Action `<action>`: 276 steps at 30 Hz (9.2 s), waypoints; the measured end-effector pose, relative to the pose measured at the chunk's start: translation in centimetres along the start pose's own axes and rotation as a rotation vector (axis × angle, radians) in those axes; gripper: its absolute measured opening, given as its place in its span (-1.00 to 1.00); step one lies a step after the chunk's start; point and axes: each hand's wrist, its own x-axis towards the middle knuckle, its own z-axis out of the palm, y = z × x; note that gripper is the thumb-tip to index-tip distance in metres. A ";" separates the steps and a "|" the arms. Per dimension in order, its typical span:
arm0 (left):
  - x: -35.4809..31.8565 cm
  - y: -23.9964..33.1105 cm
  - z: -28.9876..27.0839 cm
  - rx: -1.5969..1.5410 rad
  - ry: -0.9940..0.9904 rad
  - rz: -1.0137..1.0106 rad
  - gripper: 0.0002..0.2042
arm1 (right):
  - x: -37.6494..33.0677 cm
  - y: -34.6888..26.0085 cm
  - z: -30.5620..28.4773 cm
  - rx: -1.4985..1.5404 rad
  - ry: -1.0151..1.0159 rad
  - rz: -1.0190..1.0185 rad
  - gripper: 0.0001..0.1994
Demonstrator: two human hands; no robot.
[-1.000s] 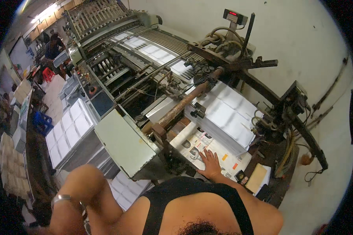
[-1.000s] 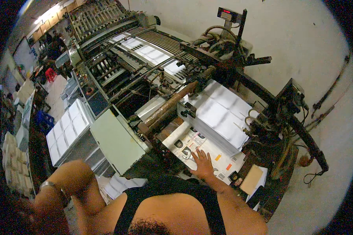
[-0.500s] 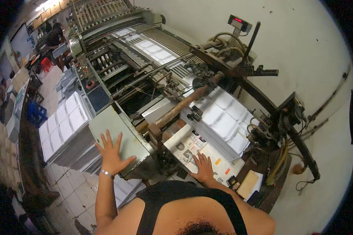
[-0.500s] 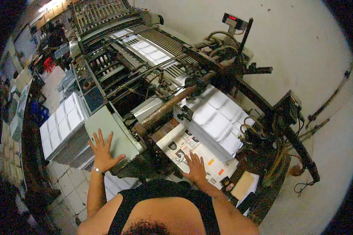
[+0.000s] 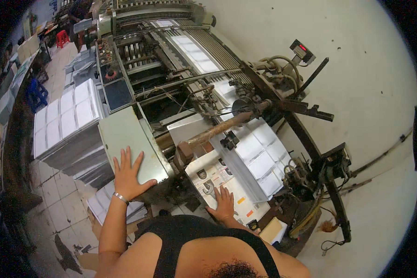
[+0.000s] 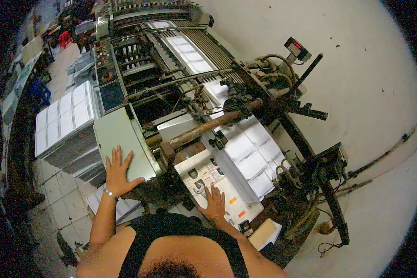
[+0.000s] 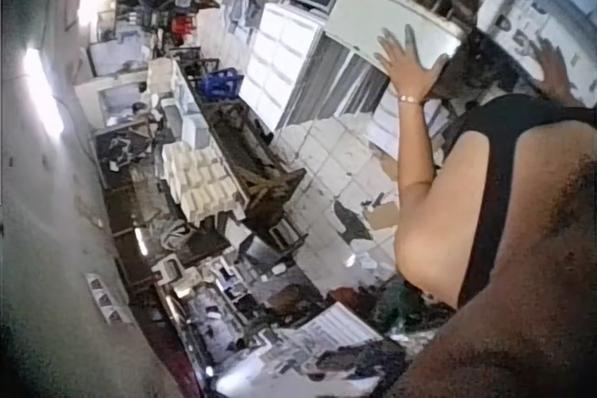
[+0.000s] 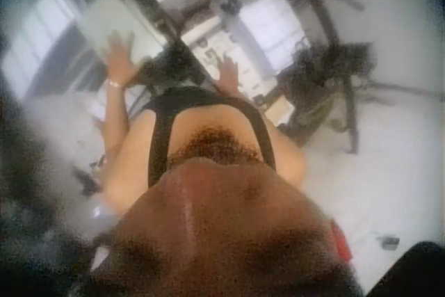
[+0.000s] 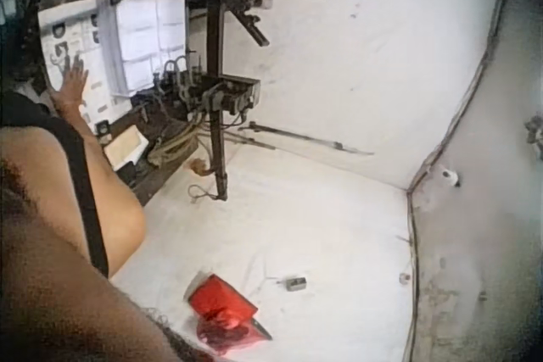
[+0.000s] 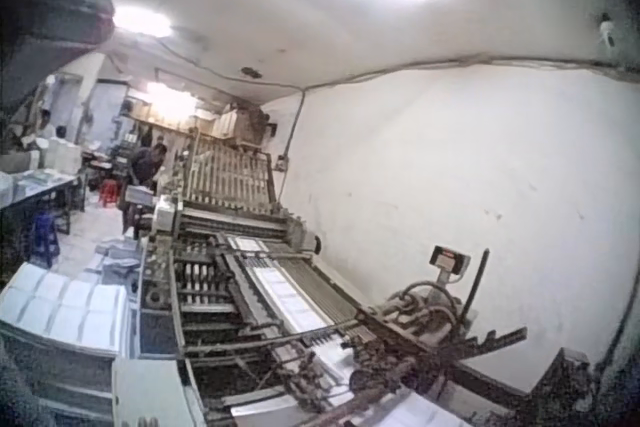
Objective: The person operates a printing machine by clearing paper jams and adjusting the feed by hand while another person sorts paper stacks in the background.
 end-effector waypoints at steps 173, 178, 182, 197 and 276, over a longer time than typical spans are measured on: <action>0.1 -0.4 0.4 0.011 0.024 0.016 0.02 | 0.2 -0.3 -0.4 0.042 0.009 -0.010 0.03; 0.1 -0.5 0.6 0.014 0.024 0.028 0.03 | -0.2 0.2 0.2 0.044 0.017 -0.016 0.05; 0.4 -0.5 0.7 0.011 0.029 0.030 0.03 | 0.0 0.3 0.0 -0.006 0.037 -0.027 0.07; 0.3 0.1 0.0 -0.015 0.014 0.020 0.01 | 0.1 -0.1 -0.6 0.016 -0.008 0.011 0.04; 2.1 1.8 -1.4 0.086 -0.031 0.024 -0.02 | 0.2 1.1 1.1 -0.026 -0.073 0.025 0.09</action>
